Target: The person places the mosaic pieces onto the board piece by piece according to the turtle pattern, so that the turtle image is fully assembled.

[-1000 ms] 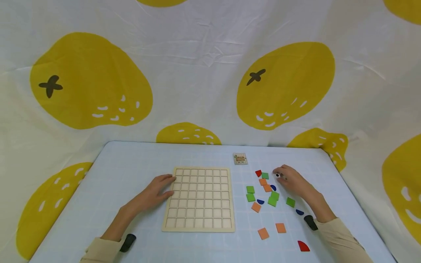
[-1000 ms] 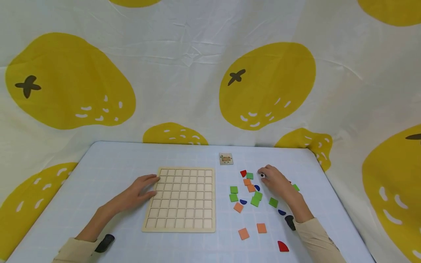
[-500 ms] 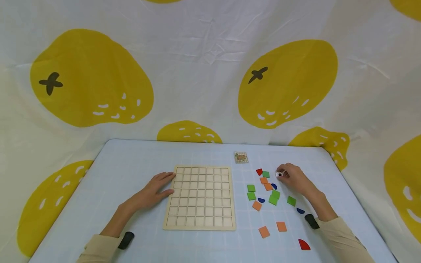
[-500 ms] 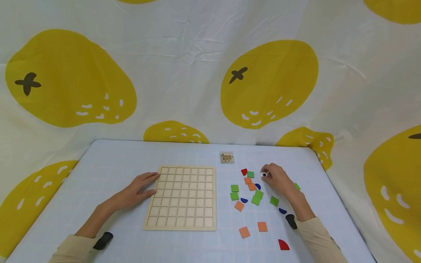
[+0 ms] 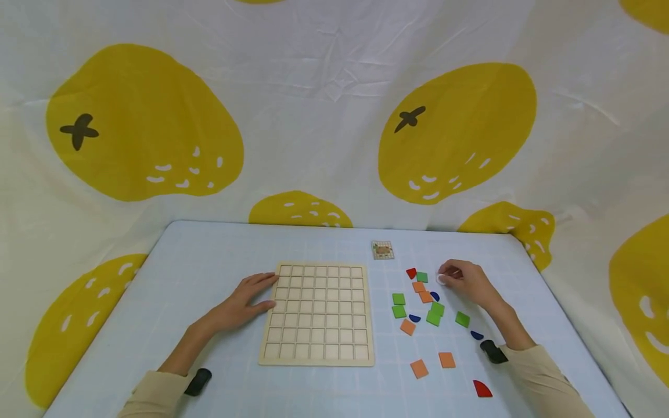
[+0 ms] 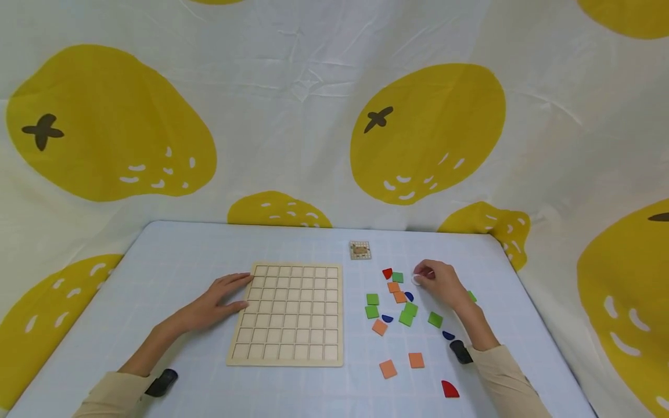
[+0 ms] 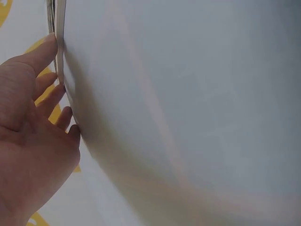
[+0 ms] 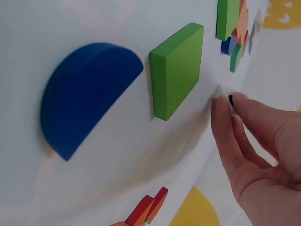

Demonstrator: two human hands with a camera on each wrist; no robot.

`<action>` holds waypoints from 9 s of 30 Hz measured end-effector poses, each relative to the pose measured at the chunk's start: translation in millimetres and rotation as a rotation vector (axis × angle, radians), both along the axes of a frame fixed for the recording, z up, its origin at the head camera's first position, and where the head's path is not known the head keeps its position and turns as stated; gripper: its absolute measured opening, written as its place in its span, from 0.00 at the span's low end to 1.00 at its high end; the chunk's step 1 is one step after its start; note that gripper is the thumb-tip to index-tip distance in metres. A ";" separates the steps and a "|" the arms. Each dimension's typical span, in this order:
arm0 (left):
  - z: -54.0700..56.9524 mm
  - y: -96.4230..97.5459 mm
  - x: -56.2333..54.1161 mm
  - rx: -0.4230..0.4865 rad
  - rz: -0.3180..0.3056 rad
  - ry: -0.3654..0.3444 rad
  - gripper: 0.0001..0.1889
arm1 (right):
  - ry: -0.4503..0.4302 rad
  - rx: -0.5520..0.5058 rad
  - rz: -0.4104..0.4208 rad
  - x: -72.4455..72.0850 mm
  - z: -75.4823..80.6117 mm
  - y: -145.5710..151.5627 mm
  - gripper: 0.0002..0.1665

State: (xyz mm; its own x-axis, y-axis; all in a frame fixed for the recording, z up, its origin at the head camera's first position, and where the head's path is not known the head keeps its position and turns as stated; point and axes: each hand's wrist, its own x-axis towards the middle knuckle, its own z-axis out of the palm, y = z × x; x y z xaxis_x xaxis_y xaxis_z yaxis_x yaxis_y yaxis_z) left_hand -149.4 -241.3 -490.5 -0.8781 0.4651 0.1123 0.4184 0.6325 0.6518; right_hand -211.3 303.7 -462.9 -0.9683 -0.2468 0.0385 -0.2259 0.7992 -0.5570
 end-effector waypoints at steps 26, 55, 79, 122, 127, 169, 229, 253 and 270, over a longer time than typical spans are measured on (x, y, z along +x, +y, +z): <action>-2.4 -1.1 0.4 -0.025 -0.007 0.012 0.32 | -0.069 -0.188 -0.049 -3.7 16.0 -42.6 0.15; -3.4 3.0 0.5 -0.079 -0.006 0.059 0.32 | -0.097 -0.421 0.103 -17.9 6.8 -143.1 0.14; 2.9 3.7 3.4 -0.084 0.010 -0.003 0.34 | -0.123 -0.460 0.280 -12.8 -6.2 -233.3 0.09; 0.0 4.6 3.3 -0.032 -0.006 0.022 0.33 | -0.094 -0.286 0.249 -0.8 -8.5 -326.7 0.05; -2.5 4.2 2.6 -0.006 -0.021 0.054 0.33 | -0.076 -0.267 0.254 -0.5 -8.7 -325.5 0.05; -8.3 3.8 4.6 -0.076 0.042 -0.025 0.34 | 0.043 -0.308 0.203 19.4 1.6 -203.3 0.07; 0.8 6.0 5.7 -0.082 0.024 -0.008 0.33 | -0.021 -0.157 0.193 41.7 4.3 -108.6 0.04; -0.2 7.3 5.4 -0.059 0.003 0.044 0.33 | 0.011 -0.322 0.146 19.9 7.2 -174.6 0.06; -3.3 4.5 3.6 -0.095 0.034 -0.021 0.34 | -0.016 -0.467 0.228 17.6 1.9 -232.2 0.07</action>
